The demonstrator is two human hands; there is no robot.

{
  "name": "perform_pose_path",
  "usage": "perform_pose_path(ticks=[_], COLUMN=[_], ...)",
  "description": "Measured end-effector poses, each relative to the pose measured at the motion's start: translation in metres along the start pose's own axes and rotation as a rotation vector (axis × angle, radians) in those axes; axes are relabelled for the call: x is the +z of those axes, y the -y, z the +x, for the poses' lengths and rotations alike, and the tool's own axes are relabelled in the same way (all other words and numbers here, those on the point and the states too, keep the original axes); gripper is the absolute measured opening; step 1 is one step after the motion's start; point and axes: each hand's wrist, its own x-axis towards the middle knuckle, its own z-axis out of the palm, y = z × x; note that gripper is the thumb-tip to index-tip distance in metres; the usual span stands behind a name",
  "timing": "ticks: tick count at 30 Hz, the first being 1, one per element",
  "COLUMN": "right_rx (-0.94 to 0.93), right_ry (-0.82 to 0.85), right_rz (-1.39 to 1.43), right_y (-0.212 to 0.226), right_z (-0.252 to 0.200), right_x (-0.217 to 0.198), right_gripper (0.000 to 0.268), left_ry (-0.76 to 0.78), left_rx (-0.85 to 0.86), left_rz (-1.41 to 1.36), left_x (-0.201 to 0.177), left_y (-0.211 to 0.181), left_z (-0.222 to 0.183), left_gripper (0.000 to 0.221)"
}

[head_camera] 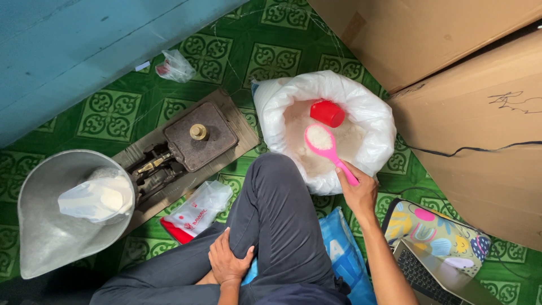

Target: The person scoops white powder from a large bag into small plastic bags, then uses a heat sealer to seal them.

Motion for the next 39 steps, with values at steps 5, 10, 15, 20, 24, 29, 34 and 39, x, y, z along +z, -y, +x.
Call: perform_pose_path(ticks=[5, 10, 15, 20, 24, 29, 34, 39], right_rx=[0.034, -0.023, -0.286, -0.424, -0.479, -0.625, -0.839, -0.932], right_ry=[-0.014, -0.022, -0.076, 0.006, 0.083, 0.213, 0.249, 0.309], right_rz=[-0.007, -0.022, -0.202, -0.305, -0.384, -0.331, -0.383, -0.459], right_y=[-0.004, 0.023, 0.057, 0.130, 0.197, 0.269, 0.314, 0.332], right_z=[0.004, 0.003, 0.004, -0.007, -0.026, -0.057, -0.082, -0.085], right_x=[0.000, -0.013, -0.031, -0.049, -0.049, -0.035, 0.000, 0.043], right_gripper=[0.030, 0.031, 0.027, 0.025, 0.026, 0.025, 0.022, 0.023], left_ry=[0.000, -0.029, -0.059, -0.010, -0.017, 0.111, 0.003, -0.044], left_rx=[0.003, 0.008, -0.002, -0.009, -0.034, -0.028, -0.036, -0.024], left_rz=[-0.011, -0.025, -0.015, -0.034, -0.082, -0.168, -0.225, -0.251], left_x=[-0.002, -0.007, -0.006, -0.003, -0.011, -0.015, -0.019, -0.020], left_y=[0.000, -0.003, 0.001, 0.006, 0.007, 0.010, 0.009, 0.011], left_z=[0.001, 0.003, 0.002, 0.000, 0.001, 0.002, -0.002, -0.003], left_gripper=[0.084, 0.082, 0.083, 0.087, 0.086, 0.086, 0.087, 0.087])
